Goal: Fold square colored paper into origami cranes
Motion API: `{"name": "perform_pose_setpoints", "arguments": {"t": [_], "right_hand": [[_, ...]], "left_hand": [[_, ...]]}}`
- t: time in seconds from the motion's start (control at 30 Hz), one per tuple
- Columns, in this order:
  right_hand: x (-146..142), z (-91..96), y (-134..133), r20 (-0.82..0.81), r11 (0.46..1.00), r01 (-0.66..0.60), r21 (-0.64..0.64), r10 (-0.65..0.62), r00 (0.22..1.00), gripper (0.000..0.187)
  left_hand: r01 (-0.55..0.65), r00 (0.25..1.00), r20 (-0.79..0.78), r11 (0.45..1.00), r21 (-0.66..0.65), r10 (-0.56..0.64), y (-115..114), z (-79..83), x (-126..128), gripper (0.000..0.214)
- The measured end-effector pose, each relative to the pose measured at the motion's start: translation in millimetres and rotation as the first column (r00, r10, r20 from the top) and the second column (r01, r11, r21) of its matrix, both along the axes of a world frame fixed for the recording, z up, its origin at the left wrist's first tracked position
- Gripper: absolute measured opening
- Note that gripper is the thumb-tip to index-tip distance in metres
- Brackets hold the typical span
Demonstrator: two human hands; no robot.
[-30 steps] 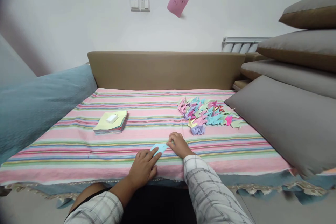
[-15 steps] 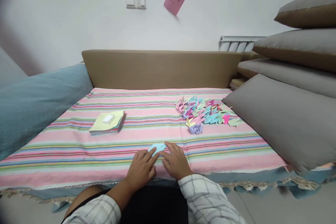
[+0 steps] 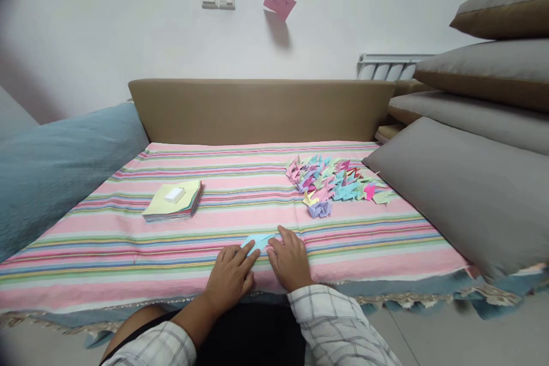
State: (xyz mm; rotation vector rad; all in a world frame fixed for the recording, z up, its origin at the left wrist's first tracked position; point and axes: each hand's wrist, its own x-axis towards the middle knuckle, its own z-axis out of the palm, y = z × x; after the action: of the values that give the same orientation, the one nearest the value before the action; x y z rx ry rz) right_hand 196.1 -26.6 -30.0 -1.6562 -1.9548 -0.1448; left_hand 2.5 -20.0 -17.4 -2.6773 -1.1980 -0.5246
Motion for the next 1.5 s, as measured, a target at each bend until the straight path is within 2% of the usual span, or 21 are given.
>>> {"name": "perform_pose_setpoints", "arguments": {"t": [0.2,0.37,0.43,0.5,0.6,0.7,0.8,1.13,1.3,1.5], "right_hand": [[0,-4.1,1,0.001,0.997,0.074,0.021,-0.074,0.997,0.028],[4,-6.7,3,-0.068,0.992,0.124,0.017,-0.122,0.99,0.034],[4,-3.9,3,-0.063,0.998,0.066,0.016,-0.065,0.996,0.038],[1,0.9,2,0.006,0.998,-0.068,0.003,0.068,0.998,0.043],[-7,8.3,2,0.137,0.96,-0.274,-0.061,0.28,0.95,0.051],[-12,11.1,4,0.185,0.927,-0.353,-0.128,0.372,0.91,0.062],[-12,9.8,7,0.177,0.919,-0.349,-0.183,0.38,0.908,0.068],[-12,9.3,6,0.14,0.91,-0.333,-0.247,0.373,0.917,0.06],[-12,6.5,6,0.149,0.915,-0.325,-0.238,0.366,0.919,0.058],[-12,4.9,5,0.174,0.925,-0.316,-0.209,0.353,0.919,0.057]], "left_hand": [[0.012,1.0,0.015,1.0,0.002,-0.012,-1,2.2,0,0.052],[0.006,1.0,-0.009,1.0,-0.009,-0.006,0,2.1,0,0.051],[0.005,1.0,-0.013,1.0,-0.007,-0.005,0,1.7,-1,0.051],[0.005,1.0,-0.012,1.0,-0.005,-0.006,-1,1.4,-1,0.051],[0.003,1.0,-0.01,1.0,-0.007,-0.003,-1,1.6,-1,0.051],[-0.002,1.0,-0.007,1.0,-0.011,0.002,-2,1.3,-1,0.052],[-0.005,1.0,0.001,1.0,-0.007,0.005,-2,-0.7,-2,0.051],[-0.091,0.985,0.152,0.995,0.049,0.083,-11,-13.3,-3,0.038],[-0.142,0.976,0.167,0.99,-0.005,0.141,-18,-15.3,-9,0.041],[-0.211,0.958,0.201,0.977,0.0,0.207,-26,-13.2,-20,0.039]]}}
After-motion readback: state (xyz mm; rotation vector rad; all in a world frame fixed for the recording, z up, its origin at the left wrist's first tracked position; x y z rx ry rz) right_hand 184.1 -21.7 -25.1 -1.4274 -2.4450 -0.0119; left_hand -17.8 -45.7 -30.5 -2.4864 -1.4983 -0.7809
